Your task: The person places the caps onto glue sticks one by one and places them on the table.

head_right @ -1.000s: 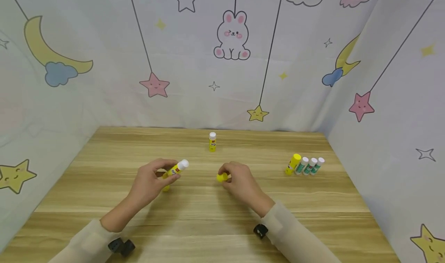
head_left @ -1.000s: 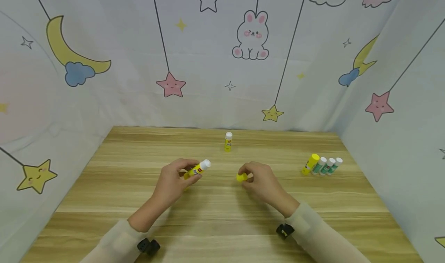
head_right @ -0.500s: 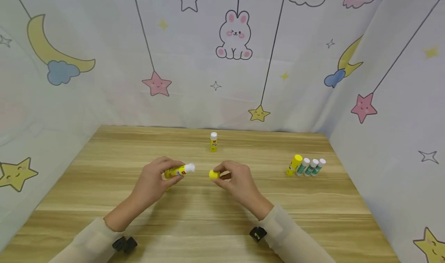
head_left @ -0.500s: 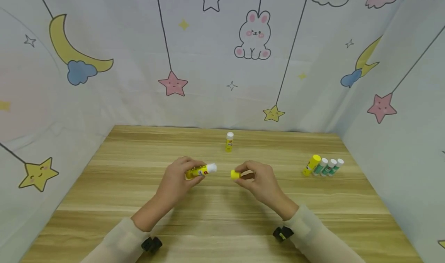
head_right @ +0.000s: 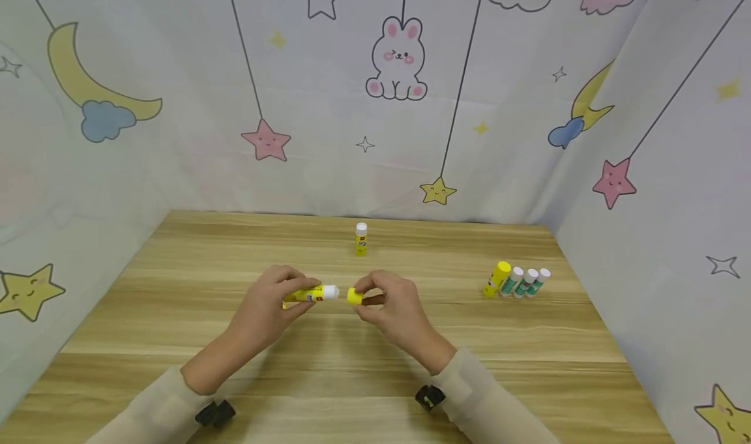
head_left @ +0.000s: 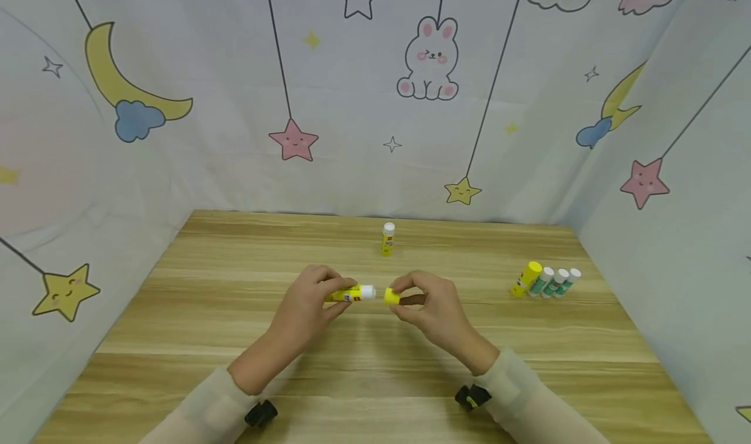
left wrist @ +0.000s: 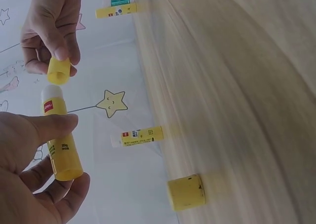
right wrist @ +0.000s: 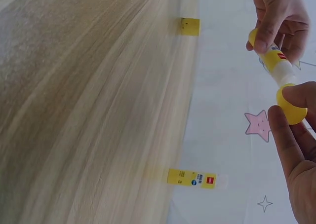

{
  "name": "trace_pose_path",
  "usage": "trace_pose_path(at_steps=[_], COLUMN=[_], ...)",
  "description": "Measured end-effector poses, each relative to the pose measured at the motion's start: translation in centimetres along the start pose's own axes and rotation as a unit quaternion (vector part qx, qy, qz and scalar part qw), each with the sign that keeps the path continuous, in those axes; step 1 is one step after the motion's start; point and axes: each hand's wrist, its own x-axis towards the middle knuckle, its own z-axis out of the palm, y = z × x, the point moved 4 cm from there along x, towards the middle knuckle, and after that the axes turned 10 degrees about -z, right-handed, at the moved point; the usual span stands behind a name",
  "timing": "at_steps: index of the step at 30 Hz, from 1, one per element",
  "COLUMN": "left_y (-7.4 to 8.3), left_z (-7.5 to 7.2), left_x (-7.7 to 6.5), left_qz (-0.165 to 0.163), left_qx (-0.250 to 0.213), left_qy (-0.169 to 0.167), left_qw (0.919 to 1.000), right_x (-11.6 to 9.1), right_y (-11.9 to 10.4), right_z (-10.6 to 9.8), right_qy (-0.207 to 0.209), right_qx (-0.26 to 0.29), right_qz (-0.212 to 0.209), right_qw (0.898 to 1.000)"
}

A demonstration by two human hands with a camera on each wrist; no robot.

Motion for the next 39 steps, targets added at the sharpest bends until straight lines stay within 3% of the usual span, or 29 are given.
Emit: trace_pose_path(at_steps=[4,9,39], left_y=[0.1,0.3,1.2], left_z=[0.1,0.0,0.1], left_x=[0.0,0.0,-0.4], left_qz=[0.006,0.013,0.035], left_qx=[0.017,0.032,0.015], left_qy=[-0.005,-0.009,-0.001], left_qw=[0.9998,0.9994,0.9993], right_x=[0.3,0.1,-0.3], right_y=[-0.8,-0.1,0.3], right_z=[0.1,0.2,1.2], right_qy=[0.001,0.0,-0.014], right_qx=[-0.001,-0.013,0.024], right_qz=[0.005,0.006,-0.022], right_qw=[1.0,1.0,0.999])
